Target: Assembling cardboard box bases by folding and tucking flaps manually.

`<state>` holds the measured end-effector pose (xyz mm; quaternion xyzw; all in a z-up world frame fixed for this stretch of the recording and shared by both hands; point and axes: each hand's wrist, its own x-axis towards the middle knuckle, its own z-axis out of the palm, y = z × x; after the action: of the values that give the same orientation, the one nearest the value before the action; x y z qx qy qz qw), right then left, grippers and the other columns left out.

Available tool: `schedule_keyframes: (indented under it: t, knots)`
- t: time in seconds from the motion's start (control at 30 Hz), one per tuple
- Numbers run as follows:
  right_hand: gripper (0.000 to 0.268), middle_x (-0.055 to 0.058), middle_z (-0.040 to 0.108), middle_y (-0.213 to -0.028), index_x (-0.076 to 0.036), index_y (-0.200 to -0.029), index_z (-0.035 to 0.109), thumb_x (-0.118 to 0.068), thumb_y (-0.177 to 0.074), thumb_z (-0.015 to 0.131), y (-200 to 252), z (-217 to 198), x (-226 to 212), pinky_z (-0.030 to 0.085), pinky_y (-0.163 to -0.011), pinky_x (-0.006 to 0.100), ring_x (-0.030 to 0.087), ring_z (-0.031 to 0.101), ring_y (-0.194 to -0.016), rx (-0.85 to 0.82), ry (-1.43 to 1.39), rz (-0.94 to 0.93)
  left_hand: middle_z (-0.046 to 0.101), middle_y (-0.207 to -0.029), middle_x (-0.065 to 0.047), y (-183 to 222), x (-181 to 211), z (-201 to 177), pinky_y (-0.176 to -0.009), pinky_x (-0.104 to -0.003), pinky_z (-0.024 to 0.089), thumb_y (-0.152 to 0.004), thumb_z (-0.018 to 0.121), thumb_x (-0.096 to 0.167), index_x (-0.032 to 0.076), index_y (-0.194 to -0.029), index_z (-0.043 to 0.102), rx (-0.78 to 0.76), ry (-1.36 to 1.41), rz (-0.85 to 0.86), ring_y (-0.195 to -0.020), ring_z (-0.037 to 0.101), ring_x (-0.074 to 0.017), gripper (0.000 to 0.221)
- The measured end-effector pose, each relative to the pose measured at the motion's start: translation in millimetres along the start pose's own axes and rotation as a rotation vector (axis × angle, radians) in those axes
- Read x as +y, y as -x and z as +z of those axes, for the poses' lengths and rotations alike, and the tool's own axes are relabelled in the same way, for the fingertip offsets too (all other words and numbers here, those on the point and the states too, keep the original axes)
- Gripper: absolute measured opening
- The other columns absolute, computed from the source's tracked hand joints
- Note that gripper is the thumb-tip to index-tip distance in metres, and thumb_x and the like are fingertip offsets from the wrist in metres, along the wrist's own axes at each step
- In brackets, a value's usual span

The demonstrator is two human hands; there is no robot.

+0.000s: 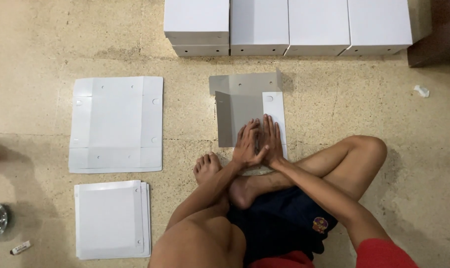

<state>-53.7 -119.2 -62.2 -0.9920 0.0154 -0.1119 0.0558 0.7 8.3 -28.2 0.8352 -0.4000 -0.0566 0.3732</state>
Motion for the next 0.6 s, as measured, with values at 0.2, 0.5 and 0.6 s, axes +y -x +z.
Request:
schedule_keyframes:
  t: [0.2,0.5,0.6]
  knots:
    - [0.068,0.032,0.019,-0.162,-0.003,-0.141,0.050,-0.042,-0.086,0.057,3,0,-14,0.010,-0.119,0.066,0.048,0.009,-0.154,-0.168,0.194,-0.050,0.043,-0.144,-0.015,-1,1,1,-0.120,-0.051,0.025,-0.091,0.051,0.058,0.011,-0.123,0.045,0.019,0.035,-0.046,-0.148,0.032,-0.0361,0.058]
    - [0.086,0.024,0.000,-0.167,-0.014,-0.155,0.034,-0.050,-0.079,0.055,-6,-77,-48,-0.002,-0.109,0.079,0.042,-0.009,-0.154,-0.660,-0.001,0.096,0.044,-0.143,-0.011,-1,-4,4,-0.121,-0.050,0.023,-0.090,0.048,0.057,0.016,-0.130,0.048,-0.023,0.000,-0.067,-0.149,0.031,-0.0341,0.057]
    - [0.098,0.021,0.002,-0.167,-0.014,-0.157,0.028,-0.065,-0.078,0.055,-9,-81,-50,-0.005,-0.108,0.080,0.042,-0.010,-0.154,-0.657,0.052,0.078,0.042,-0.150,-0.018,-4,-2,-4,-0.121,-0.058,0.017,-0.089,0.053,0.050,0.015,-0.135,0.050,-0.137,0.052,-0.038,-0.150,0.026,-0.0405,0.058]
